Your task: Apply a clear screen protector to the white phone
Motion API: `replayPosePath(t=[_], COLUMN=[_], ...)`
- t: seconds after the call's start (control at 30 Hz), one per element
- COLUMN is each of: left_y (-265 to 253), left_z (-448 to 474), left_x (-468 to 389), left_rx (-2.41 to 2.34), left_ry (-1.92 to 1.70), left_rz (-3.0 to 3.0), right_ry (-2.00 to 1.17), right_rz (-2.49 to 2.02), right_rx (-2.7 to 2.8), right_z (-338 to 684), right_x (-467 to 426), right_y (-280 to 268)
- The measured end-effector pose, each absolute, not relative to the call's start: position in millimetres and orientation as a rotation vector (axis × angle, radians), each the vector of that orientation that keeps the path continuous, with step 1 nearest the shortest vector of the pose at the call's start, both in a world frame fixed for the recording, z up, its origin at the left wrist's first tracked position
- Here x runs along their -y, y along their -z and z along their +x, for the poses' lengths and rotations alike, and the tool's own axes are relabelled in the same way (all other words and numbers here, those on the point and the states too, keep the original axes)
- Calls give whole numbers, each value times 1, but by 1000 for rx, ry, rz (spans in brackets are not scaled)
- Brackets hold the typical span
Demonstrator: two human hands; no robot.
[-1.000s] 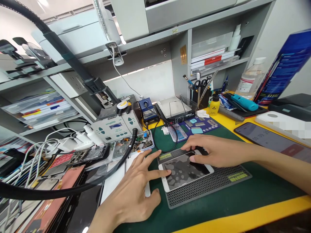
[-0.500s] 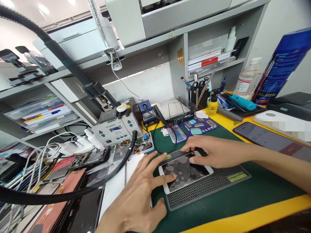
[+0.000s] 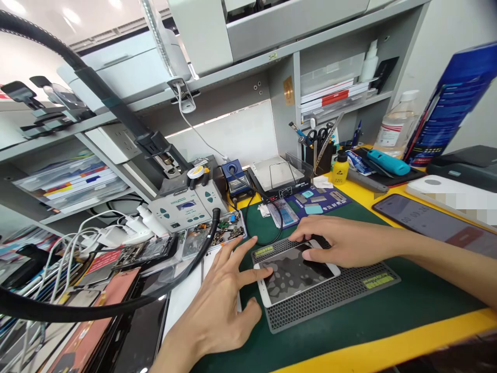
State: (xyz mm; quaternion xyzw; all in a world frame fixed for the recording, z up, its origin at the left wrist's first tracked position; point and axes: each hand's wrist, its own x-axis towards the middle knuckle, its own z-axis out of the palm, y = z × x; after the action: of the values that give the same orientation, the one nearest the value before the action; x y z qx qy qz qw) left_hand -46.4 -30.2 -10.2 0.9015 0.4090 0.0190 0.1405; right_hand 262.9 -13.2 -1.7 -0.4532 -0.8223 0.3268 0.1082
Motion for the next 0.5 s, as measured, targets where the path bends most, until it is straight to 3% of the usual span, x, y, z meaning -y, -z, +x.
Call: replayPosePath(t=[0.5], left_y=[9], left_z=[-36], left_x=[35], left_rx=[-1165], left_ry=[-9], left_rz=[2629], right_ry=[-934], right_rz=[-1275], right_rx=[2447], right_z=[263], right_x=[14], right_y=[1])
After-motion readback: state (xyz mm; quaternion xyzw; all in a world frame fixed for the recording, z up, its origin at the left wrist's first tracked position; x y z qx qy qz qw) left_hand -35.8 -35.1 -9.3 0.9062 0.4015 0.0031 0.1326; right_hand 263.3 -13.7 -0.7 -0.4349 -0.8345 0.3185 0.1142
